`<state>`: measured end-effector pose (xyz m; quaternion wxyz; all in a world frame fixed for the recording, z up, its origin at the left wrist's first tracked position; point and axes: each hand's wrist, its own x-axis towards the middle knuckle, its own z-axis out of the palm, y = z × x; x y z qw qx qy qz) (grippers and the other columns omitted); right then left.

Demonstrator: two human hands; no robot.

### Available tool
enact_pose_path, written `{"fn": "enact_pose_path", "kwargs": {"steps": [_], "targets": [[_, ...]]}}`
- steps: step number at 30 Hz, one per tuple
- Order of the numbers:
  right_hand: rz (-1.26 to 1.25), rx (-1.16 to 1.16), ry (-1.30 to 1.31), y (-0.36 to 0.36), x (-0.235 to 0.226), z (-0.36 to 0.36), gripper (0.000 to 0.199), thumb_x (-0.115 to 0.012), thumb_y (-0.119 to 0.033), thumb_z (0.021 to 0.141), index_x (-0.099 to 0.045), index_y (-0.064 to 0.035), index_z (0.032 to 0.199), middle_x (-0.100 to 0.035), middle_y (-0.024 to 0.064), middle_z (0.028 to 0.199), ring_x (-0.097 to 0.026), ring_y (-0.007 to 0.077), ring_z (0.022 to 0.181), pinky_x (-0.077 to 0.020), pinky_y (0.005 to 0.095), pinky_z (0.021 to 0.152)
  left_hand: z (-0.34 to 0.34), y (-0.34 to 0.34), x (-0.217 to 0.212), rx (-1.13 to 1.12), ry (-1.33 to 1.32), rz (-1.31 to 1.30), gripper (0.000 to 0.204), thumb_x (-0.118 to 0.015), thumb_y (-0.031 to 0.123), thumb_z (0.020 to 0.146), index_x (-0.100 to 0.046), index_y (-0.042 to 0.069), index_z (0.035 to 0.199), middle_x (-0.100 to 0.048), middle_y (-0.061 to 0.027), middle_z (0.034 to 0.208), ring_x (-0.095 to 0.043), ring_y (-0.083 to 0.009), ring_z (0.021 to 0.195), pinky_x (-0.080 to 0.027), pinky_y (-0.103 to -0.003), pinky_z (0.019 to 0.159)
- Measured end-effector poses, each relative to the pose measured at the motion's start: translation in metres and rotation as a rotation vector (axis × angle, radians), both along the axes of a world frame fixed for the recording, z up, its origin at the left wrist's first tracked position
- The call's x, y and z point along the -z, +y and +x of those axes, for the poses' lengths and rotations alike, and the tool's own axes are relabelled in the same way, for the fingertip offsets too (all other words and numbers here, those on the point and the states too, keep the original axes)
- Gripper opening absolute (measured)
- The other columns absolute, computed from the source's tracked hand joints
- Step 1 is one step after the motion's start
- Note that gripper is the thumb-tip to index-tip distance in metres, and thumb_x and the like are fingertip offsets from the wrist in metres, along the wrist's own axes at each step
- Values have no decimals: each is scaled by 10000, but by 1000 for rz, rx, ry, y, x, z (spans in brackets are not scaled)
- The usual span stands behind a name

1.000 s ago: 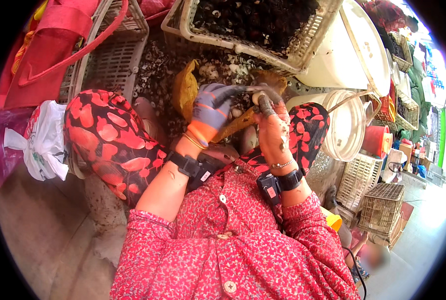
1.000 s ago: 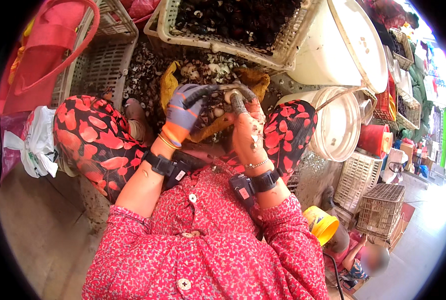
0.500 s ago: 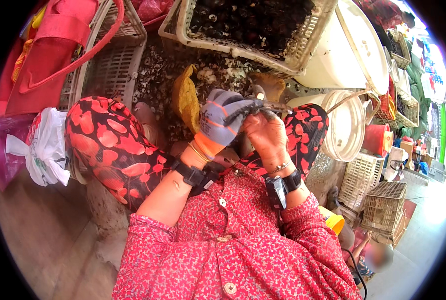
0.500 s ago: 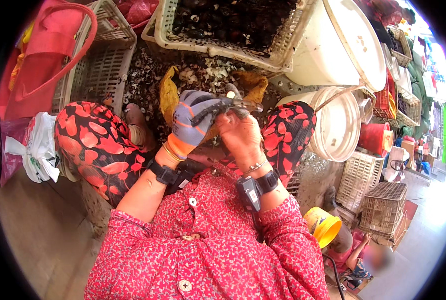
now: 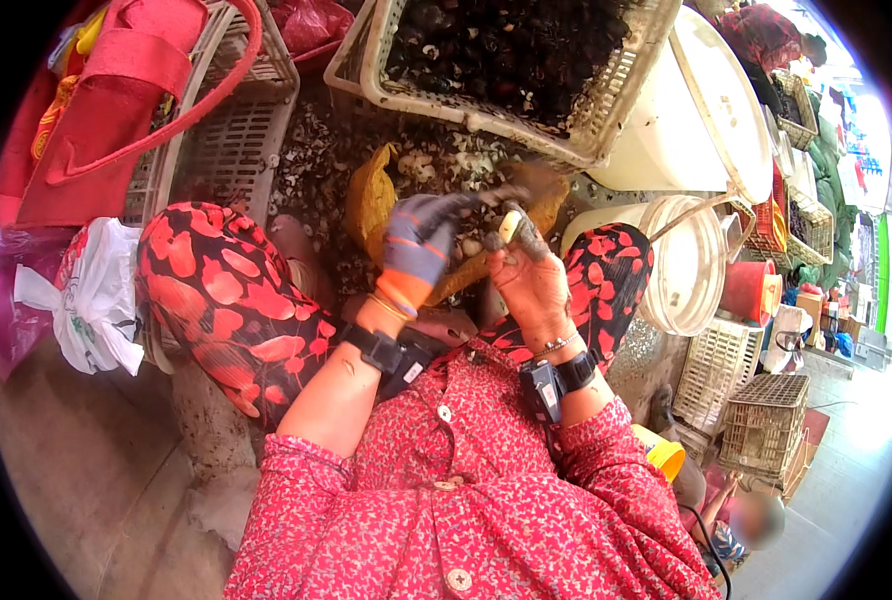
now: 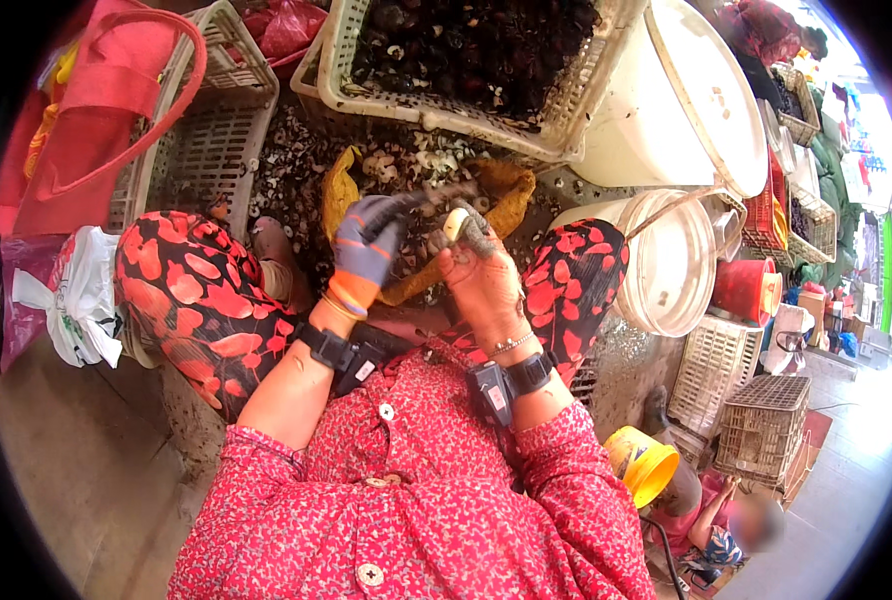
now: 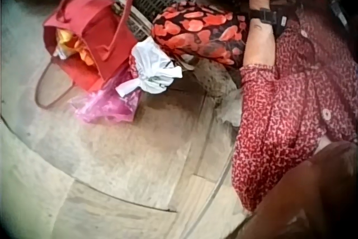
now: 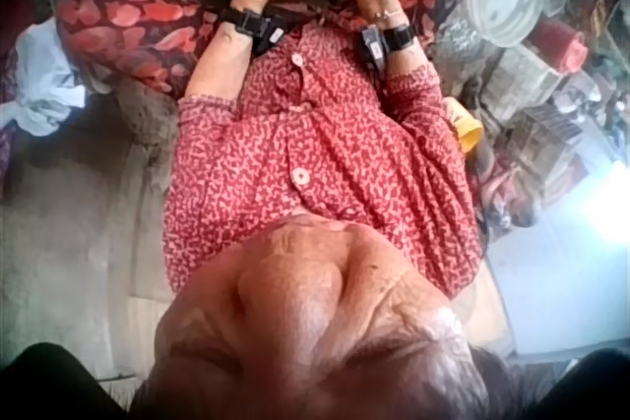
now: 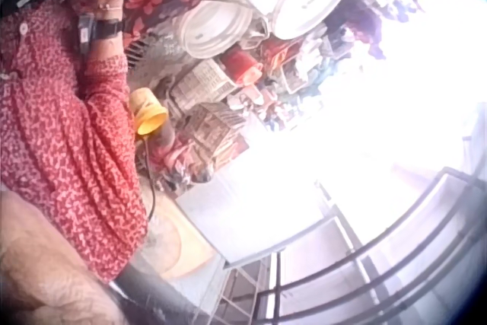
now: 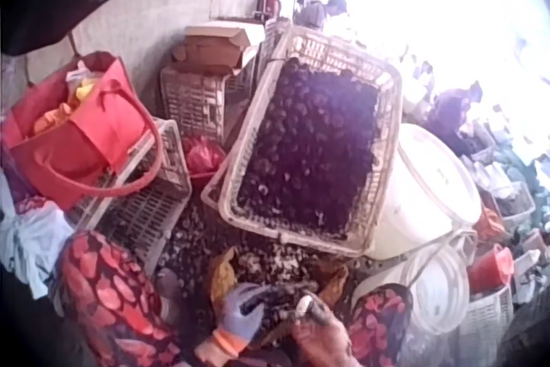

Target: The person is cleaning mussels by hand and using a tool. They are removing debris and encrustations from the surface of the shells and then placing the cleaned mussels into a separate container.

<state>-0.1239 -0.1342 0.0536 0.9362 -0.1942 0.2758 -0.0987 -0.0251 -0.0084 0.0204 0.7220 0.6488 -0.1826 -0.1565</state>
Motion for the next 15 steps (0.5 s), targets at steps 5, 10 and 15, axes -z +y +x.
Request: {"fn": "enact_pose_path", "kwargs": {"steps": [5,10,15], "targets": [[282,31,-139,6,10,-2,195,-520,-119,870,-568,-54,1048,-616,71,997,-529,166,860,-389,285,712,-3,-2,-44,39,-782,192,285,-617,47,661,-677,140,924,-580,-69,866,-521,-292,838,-443,-382,741],[341,38,-117,4,22,5,228,-527,-120,871,-552,-44,1085,-613,80,1009,-529,171,854,-395,282,686,-1,-1,-13,163,148,-88,248,-575,29,797,-652,69,1030,-639,-42,948,-584,-164,836,-473,-282,736],[341,25,-121,11,-4,5,369,-509,-137,889,-478,-54,1248,-597,81,1060,-543,165,858,-414,269,670,1,3,-5,52,519,-175,253,-529,-13,854,-614,2,1091,-638,-31,1003,-583,-91,874,-457,-213,769]]}}
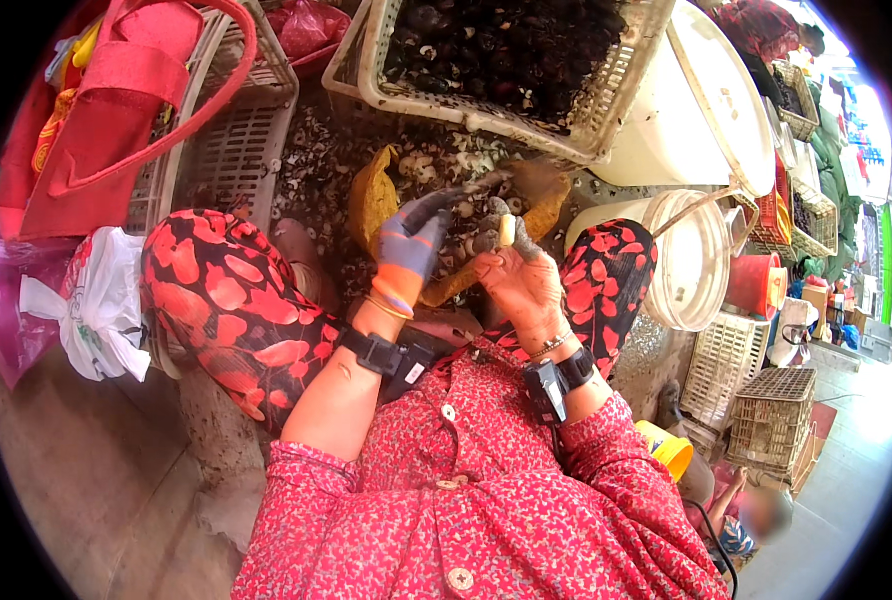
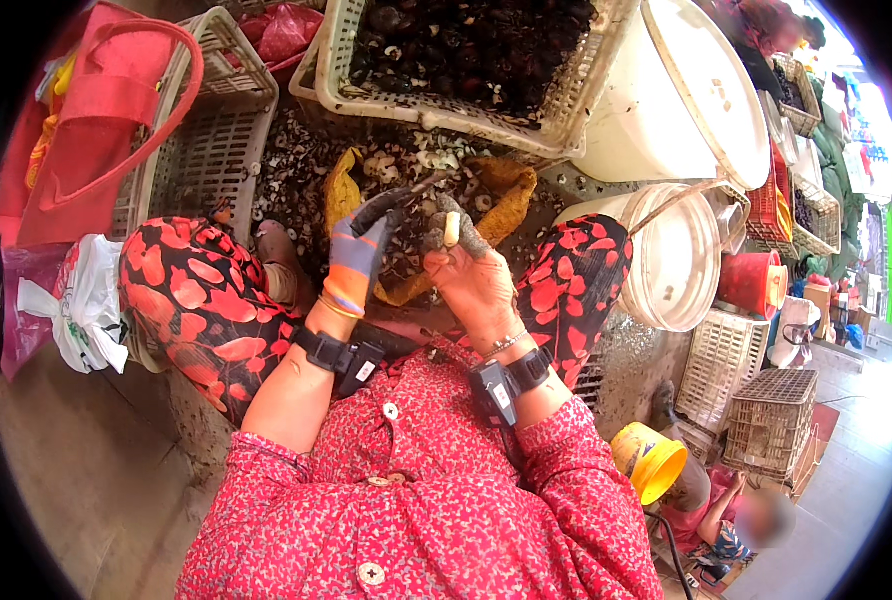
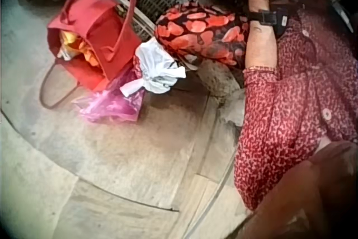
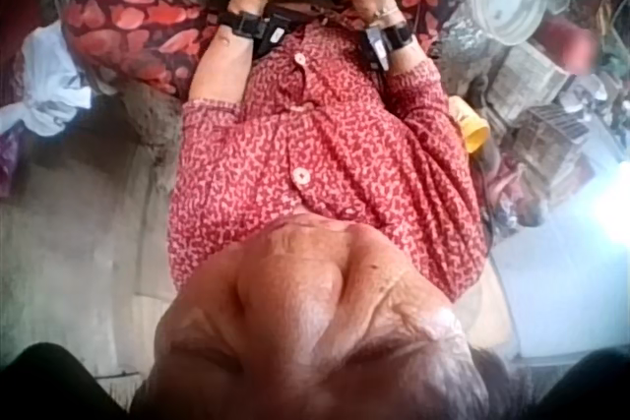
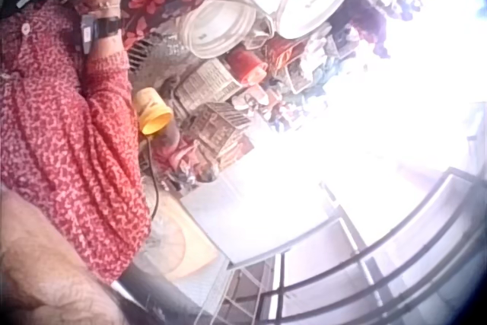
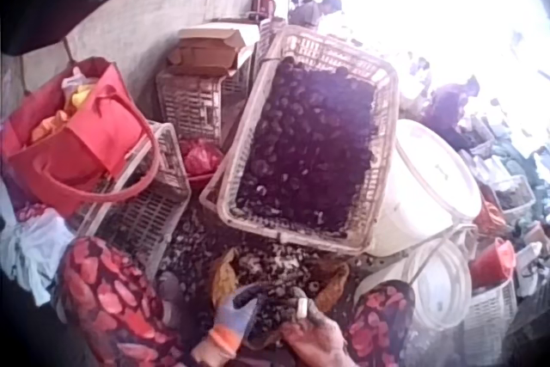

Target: The person is cleaning mussels by hand and using a tool. They are removing debris and encrustations from the surface of the shells and then placing the cleaned mussels into a separate container.

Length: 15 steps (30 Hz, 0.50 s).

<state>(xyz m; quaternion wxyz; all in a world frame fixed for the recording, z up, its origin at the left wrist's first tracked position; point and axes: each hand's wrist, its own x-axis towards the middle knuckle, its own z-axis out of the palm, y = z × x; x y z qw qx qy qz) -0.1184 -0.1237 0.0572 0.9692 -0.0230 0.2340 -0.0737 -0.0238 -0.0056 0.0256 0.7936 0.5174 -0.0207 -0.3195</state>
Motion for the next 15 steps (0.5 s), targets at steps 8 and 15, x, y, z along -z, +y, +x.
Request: {"fn": "enact_pose_path", "kwargs": {"steps": [8,15], "targets": [[-1146,-310,150,-17,2,8,317,-612,-90,844,-551,-29,1150,-636,66,972,-578,136,873,-465,256,788,8,1,39,-165,36,92,236,-537,4,855,-628,10,1073,-634,-4,950,-566,-75,817,-455,-201,738],[-760,-104,232,-76,-31,49,274,-569,-119,857,-560,-36,1118,-620,76,989,-593,183,912,-485,379,851,10,-7,31,-95,-174,144,247,-560,30,859,-610,-9,1098,-628,-11,955,-559,-69,801,-451,-199,708]]}}
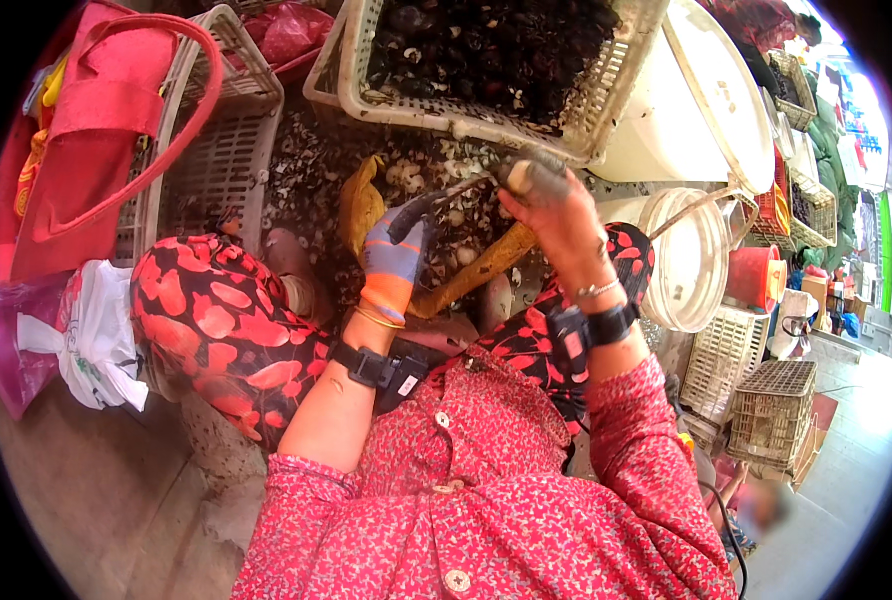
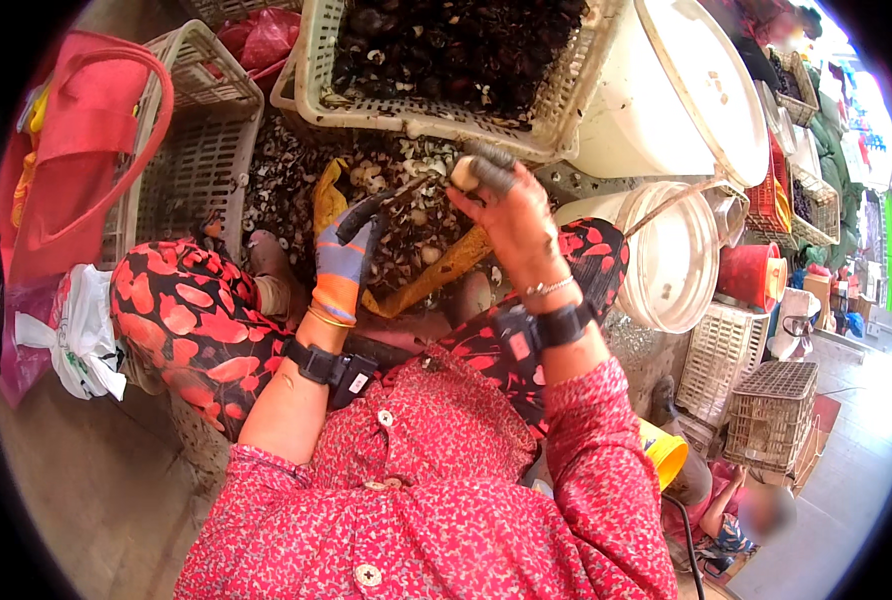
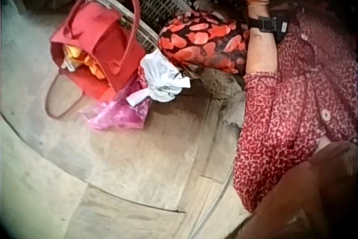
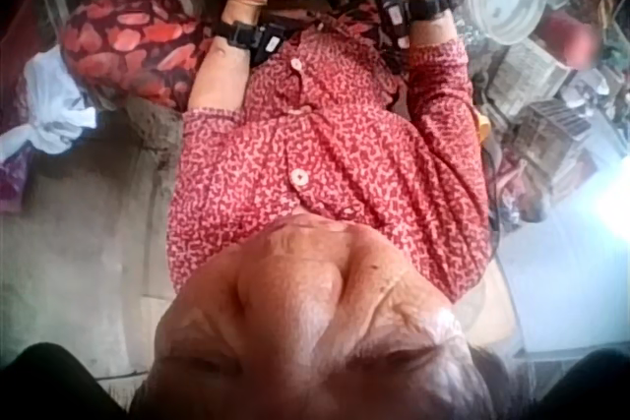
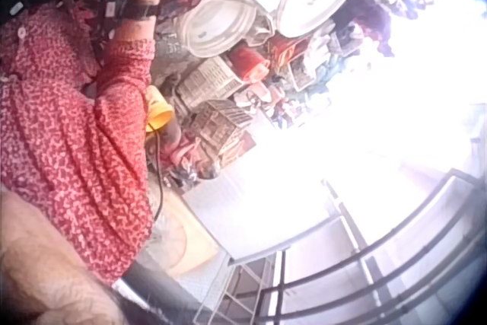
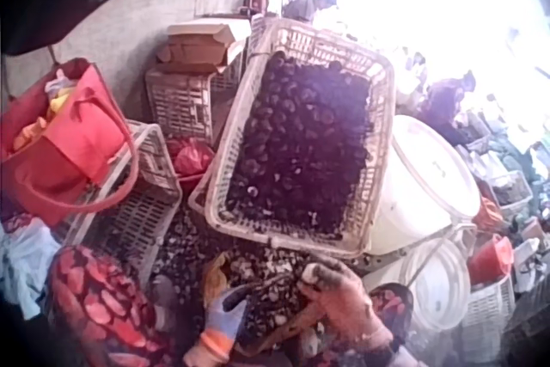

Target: The person is cleaning mussels by hand and using a tool. They are removing debris and encrustations from the surface of the shells and then placing the cleaned mussels into a separate container.

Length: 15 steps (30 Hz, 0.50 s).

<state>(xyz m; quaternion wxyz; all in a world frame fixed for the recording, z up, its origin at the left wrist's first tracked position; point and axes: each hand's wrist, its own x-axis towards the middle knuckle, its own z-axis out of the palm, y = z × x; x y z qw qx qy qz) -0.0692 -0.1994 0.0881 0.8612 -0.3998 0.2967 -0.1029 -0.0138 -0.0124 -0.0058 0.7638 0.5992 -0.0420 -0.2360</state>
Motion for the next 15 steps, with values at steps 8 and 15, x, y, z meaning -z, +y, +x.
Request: {"fn": "enact_pose_path", "kwargs": {"steps": [8,15], "targets": [[-1022,-535,197,-89,45,110,198,-528,-145,834,-630,-68,986,-622,70,809,-577,197,714,-478,347,656,8,-5,4,-116,241,-160,272,-586,33,848,-593,-6,1117,-626,-11,971,-562,-74,819,-451,-196,720],[-2114,-992,692,-71,93,200,180,-542,-174,850,-692,-114,930,-662,75,907,-625,279,808,-508,339,650,12,-9,-1,-114,239,-141,272,-566,31,854,-583,-15,1122,-619,-25,1009,-563,-91,872,-455,-217,786]]}}
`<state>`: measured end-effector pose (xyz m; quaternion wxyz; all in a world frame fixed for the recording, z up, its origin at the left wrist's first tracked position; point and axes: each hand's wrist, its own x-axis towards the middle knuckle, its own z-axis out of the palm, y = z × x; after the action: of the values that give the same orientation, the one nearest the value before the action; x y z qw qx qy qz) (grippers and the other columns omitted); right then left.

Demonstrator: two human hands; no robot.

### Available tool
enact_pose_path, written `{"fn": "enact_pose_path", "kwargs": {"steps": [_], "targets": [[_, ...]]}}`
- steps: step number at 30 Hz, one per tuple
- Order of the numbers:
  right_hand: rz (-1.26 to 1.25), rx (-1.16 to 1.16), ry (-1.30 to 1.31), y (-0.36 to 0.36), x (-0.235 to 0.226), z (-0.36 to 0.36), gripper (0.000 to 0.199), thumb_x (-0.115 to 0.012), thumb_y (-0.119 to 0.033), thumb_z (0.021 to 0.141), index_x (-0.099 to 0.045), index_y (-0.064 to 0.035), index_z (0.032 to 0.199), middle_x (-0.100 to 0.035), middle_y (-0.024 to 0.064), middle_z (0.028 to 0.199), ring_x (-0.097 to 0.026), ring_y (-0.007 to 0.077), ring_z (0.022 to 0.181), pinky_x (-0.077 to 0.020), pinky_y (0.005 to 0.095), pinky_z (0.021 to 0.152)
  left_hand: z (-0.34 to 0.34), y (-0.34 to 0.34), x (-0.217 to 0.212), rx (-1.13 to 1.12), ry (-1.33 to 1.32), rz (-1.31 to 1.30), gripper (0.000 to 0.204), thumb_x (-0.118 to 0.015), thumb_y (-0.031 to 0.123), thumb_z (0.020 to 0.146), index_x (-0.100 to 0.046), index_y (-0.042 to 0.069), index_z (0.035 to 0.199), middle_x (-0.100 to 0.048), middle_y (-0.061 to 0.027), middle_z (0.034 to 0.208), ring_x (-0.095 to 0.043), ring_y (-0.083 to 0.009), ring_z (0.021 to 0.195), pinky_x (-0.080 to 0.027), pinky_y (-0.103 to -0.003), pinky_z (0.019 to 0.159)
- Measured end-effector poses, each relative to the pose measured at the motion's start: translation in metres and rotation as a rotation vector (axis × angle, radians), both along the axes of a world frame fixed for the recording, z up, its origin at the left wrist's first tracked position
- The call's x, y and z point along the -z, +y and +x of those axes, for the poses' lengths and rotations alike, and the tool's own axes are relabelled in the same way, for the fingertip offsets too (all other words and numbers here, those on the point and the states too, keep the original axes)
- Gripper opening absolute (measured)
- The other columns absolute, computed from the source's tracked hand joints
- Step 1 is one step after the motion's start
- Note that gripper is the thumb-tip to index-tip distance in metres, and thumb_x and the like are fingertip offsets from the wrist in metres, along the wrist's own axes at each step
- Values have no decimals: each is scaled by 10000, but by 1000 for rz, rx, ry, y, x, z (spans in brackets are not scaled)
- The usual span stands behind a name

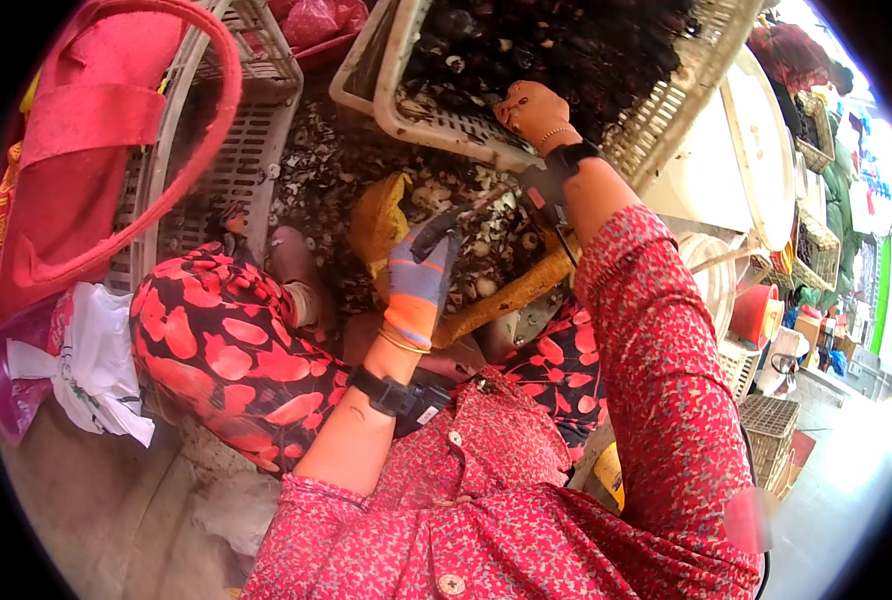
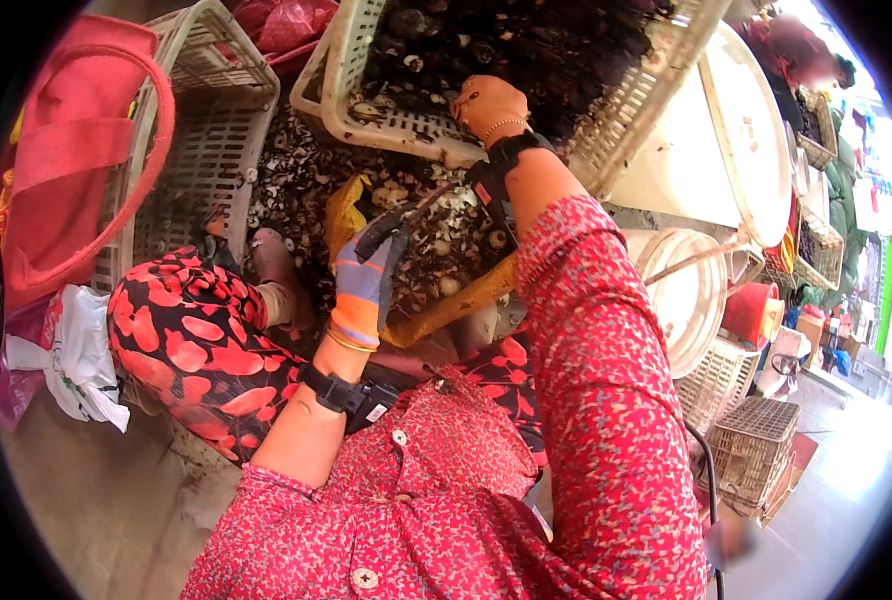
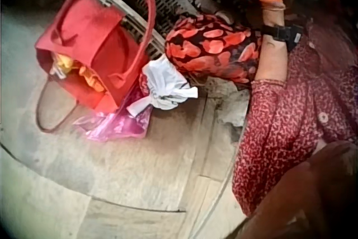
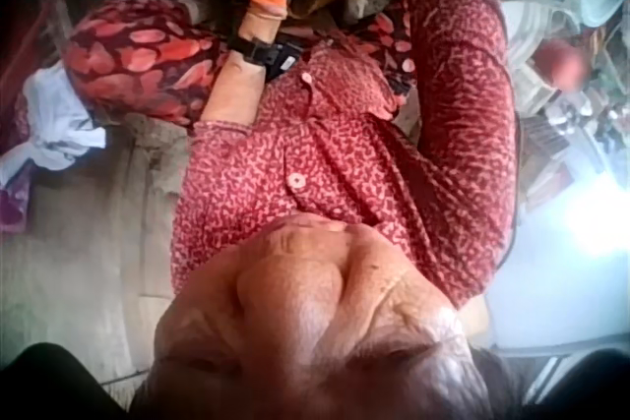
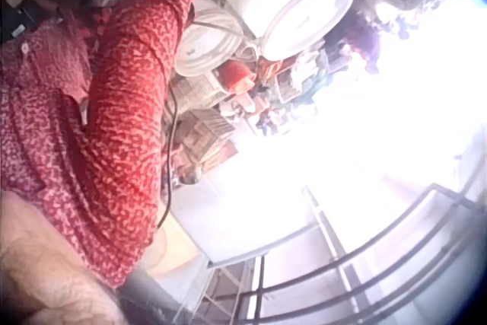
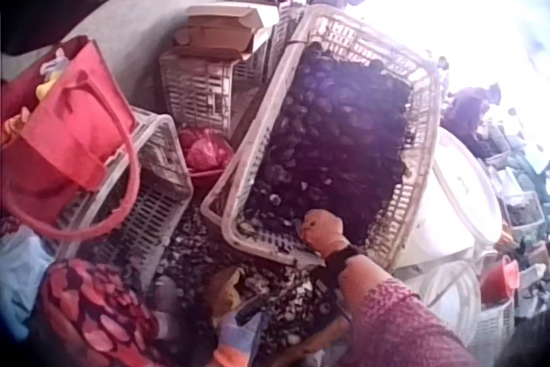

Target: The person is cleaning mussels by hand and using a tool. They are removing debris and encrustations from the surface of the shells and then placing the cleaned mussels into a separate container.

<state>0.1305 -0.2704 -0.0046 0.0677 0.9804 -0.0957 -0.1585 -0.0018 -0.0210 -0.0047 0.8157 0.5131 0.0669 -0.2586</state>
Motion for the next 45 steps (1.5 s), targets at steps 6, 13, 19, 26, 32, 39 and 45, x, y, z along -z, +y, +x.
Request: {"fn": "enact_pose_path", "kwargs": {"steps": [6,13,19,26,32,39,45], "targets": [[0,230,0,0,8,15,185,-586,-243,827,-700,-140,929,-669,69,941,-632,276,834,-518,374,644,1,-2,8,-29,73,-35,223,-556,32,851,-592,-8,1067,-624,-28,950,-563,-77,827,-462,-208,734],[506,-466,-464,-28,-2,-28,148,-550,-189,825,-657,-87,830,-660,50,841,-599,175,778,-462,259,701,5,4,-10,-92,158,-139,221,-571,49,851,-603,14,1067,-607,17,892,-525,-39,744,-430,-174,642],[1011,258,-219,86,-115,-136,287,-738,-254,752,-681,-35,929,-661,15,772,-534,48,695,-455,236,612,2,5,-21,60,262,-355,274,-506,219,925,-566,38,1122,-604,-5,889,-520,-53,680,-417,-193,572],[1229,356,-317,110,-76,-215,375,-763,-112,709,-590,-4,1024,-646,43,951,-573,114,847,-471,268,750,-8,13,-40,469,263,-143,268,-535,165,899,-564,41,1134,-644,-24,972,-601,-81,763,-442,-187,551],[1368,329,-257,106,-63,-234,409,-713,-12,742,-543,25,1113,-615,55,1053,-576,136,949,-458,272,864,-3,25,-57,720,-298,-12,254,-584,185,872,-598,57,1090,-655,4,864,-564,-58,662,-431,-189,535],[1064,294,-482,107,-102,-239,459,-794,-233,670,-628,-54,1059,-665,83,921,-613,154,823,-478,273,755,-5,18,-22,379,54,-71,240,-602,146,867,-620,39,1081,-643,5,928,-572,-48,759,-453,-183,618],[1350,452,-507,101,-116,-247,336,-720,-131,764,-610,17,1045,-666,52,967,-596,92,869,-478,243,773,-17,9,-40,416,-805,111,234,-558,-5,828,-660,70,1025,-653,-43,934,-616,-128,752,-495,-234,661]]}}
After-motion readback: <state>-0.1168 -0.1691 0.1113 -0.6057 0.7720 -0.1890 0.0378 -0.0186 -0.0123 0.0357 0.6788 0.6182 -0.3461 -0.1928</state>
